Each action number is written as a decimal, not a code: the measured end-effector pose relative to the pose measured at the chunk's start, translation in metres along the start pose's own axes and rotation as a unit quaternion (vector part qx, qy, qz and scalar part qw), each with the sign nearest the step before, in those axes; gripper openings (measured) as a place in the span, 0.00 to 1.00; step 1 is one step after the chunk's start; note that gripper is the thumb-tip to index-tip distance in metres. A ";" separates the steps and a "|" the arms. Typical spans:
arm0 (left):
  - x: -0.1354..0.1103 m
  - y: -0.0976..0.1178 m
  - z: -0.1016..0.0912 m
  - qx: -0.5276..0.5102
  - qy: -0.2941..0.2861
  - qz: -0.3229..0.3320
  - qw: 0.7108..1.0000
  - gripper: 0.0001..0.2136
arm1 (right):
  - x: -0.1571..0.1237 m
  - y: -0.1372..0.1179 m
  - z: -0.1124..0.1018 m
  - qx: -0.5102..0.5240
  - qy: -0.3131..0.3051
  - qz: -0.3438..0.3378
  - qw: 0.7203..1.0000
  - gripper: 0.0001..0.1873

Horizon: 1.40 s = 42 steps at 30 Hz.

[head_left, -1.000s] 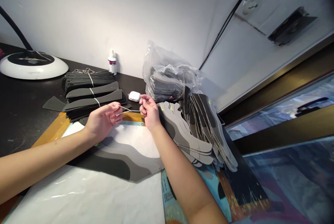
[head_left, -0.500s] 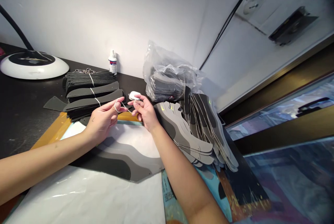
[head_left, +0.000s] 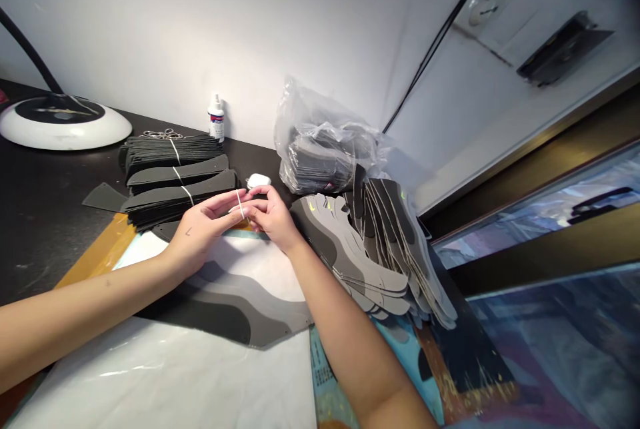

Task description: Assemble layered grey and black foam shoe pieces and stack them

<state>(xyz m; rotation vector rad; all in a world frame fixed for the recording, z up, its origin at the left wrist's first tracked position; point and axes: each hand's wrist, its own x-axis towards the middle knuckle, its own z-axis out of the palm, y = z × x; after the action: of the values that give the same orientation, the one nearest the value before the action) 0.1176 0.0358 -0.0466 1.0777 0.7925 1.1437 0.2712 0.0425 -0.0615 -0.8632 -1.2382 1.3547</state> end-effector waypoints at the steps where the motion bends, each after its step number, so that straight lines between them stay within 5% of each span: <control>1: 0.000 0.001 0.000 0.004 0.003 -0.002 1.000 0.28 | 0.000 0.001 0.000 -0.004 -0.006 -0.002 1.000 0.22; 16: 0.001 0.001 -0.001 0.062 0.041 0.009 0.997 0.18 | -0.005 -0.005 -0.001 0.004 -0.058 -0.013 0.998 0.22; 35: 0.007 -0.007 -0.008 0.091 0.048 0.020 0.994 0.19 | -0.001 -0.003 -0.001 0.005 0.010 -0.013 1.000 0.27; 42: 0.008 -0.004 -0.006 0.014 0.080 0.022 0.996 0.19 | 0.000 -0.003 -0.001 -0.015 0.061 -0.006 0.998 0.19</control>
<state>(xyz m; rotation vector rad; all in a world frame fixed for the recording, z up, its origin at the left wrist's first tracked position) 0.1150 0.0447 -0.0518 1.0403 0.9173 1.2707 0.2727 0.0423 -0.0591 -0.9438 -1.1698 1.2581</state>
